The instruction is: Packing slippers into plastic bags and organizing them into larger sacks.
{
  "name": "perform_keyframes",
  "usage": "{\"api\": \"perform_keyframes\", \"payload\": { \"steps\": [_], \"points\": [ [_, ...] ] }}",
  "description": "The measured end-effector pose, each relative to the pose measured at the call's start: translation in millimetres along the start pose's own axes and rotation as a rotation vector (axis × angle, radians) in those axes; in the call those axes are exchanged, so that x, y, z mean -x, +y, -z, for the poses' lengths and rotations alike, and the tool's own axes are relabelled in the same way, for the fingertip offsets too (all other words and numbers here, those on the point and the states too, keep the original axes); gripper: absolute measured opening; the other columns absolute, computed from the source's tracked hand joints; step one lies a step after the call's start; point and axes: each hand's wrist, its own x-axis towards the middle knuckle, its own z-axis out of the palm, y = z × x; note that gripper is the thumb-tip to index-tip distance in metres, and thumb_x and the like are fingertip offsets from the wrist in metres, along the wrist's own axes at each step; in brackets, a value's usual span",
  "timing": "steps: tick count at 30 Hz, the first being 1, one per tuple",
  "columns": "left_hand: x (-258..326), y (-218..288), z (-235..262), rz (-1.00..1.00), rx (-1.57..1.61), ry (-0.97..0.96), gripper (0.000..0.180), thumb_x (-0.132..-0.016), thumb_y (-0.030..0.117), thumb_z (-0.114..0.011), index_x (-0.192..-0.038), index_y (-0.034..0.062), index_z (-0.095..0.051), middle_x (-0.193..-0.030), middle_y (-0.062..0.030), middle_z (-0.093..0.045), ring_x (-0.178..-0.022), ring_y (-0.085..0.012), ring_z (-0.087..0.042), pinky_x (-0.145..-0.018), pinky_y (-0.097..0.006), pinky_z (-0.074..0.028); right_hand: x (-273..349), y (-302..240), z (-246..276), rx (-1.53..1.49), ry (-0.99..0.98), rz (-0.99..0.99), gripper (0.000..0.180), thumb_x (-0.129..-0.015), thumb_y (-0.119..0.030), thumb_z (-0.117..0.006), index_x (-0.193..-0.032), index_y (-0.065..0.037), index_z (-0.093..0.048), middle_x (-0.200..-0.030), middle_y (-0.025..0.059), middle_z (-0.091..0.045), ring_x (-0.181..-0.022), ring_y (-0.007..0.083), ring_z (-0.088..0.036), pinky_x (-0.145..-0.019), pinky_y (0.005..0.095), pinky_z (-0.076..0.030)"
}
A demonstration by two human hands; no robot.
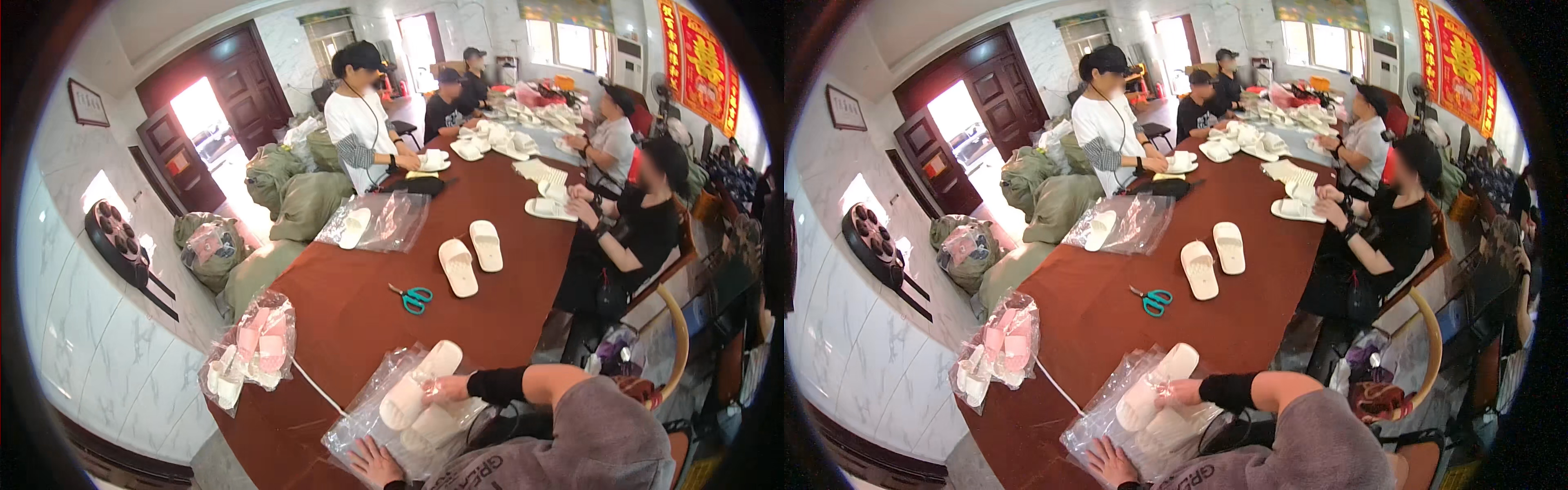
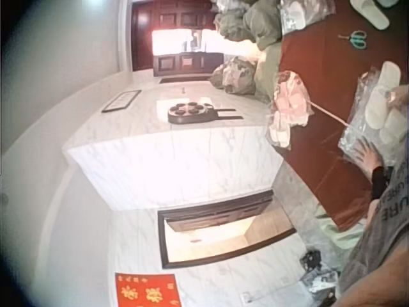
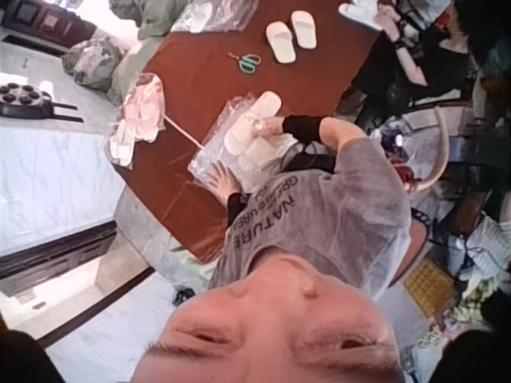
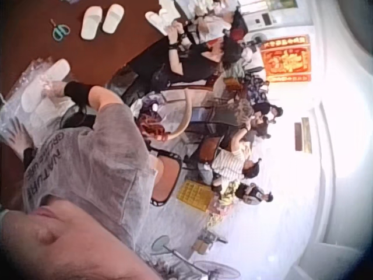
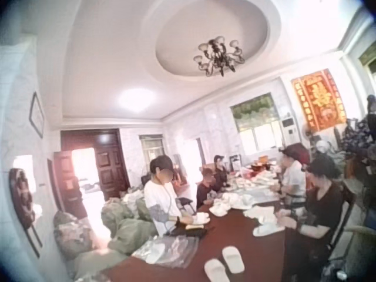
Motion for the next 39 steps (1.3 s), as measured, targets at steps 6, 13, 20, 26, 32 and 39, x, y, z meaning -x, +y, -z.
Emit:
{"api": "perform_keyframes", "payload": {
  "steps": [6,13,20,26,32,39],
  "points": [
    [-5.2,12.2,-6.7,0.069,0.001,-0.018,0.054,-0.097,0.034,-0.034,-0.149,0.0208,-0.025,-0.155,-0.0075,-0.022,-0.139,-0.0383,-0.023,-0.110,-0.057,-0.015,48.1,-10.8,49.6,0.175,-0.030,-0.121,0.031,-0.076,-0.006,-0.055,-0.106,-0.014,-0.057,-0.093,0.0146,-0.052,-0.099,0.0319,-0.052,-0.085,0.0431,-0.045],
    [5.6,10.8,9.8,0.077,-0.011,-0.093,0.053,-0.098,0.033,-0.034,-0.147,0.0139,-0.028,-0.156,-0.0099,-0.019,-0.141,-0.0385,-0.018,-0.112,-0.053,-0.012,103.2,10.9,101.4,0.341,0.167,-0.360,0.012,-0.083,-0.012,-0.052,-0.093,-0.011,-0.058,-0.092,0.0122,-0.055,-0.095,0.0325,-0.054,-0.081,0.0426,-0.046],
    [-12.8,19.5,-0.5,0.190,0.150,0.027,0.053,-0.097,0.039,-0.041,-0.137,0.0059,-0.045,-0.149,-0.0115,-0.033,-0.138,-0.0333,-0.026,-0.114,-0.047,-0.016,132.2,55.3,203.5,0.199,0.529,-0.501,0.018,-0.079,-0.008,-0.054,-0.094,-0.011,-0.064,-0.087,0.0121,-0.062,-0.089,0.0316,-0.059,-0.080,0.0443,-0.047],
    [-13.2,20.1,1.6,0.156,0.169,0.042,0.053,-0.095,0.037,-0.048,-0.135,0.0019,-0.045,-0.143,-0.0159,-0.040,-0.134,-0.0340,-0.032,-0.114,-0.044,-0.017,126.1,94.6,330.3,0.315,0.815,-0.529,0.019,-0.079,-0.005,-0.051,-0.091,-0.008,-0.064,-0.086,0.0127,-0.064,-0.090,0.0339,-0.060,-0.078,0.0441,-0.048],
    [-11.2,18.4,12.4,0.132,0.160,0.097,0.052,-0.094,0.033,-0.051,-0.134,0.0001,-0.044,-0.140,-0.0177,-0.042,-0.132,-0.0355,-0.032,-0.114,-0.045,-0.018,58.1,72.5,359.3,0.967,0.934,-0.834,0.027,-0.082,-0.008,-0.053,-0.109,-0.006,-0.057,-0.100,0.0169,-0.056,-0.091,0.0328,-0.059,-0.079,0.0436,-0.048],
    [-10.4,24.4,10.0,0.119,0.301,0.060,0.050,-0.095,0.028,-0.047,-0.136,-0.0008,-0.042,-0.143,-0.0214,-0.038,-0.135,-0.0392,-0.027,-0.115,-0.049,-0.014,23.4,11.5,85.4,0.528,0.156,-0.108,0.062,-0.081,-0.030,-0.060,-0.138,-0.026,-0.036,-0.147,0.0119,-0.031,-0.134,0.0314,-0.034,-0.098,0.0599,-0.036]
  ]
}}
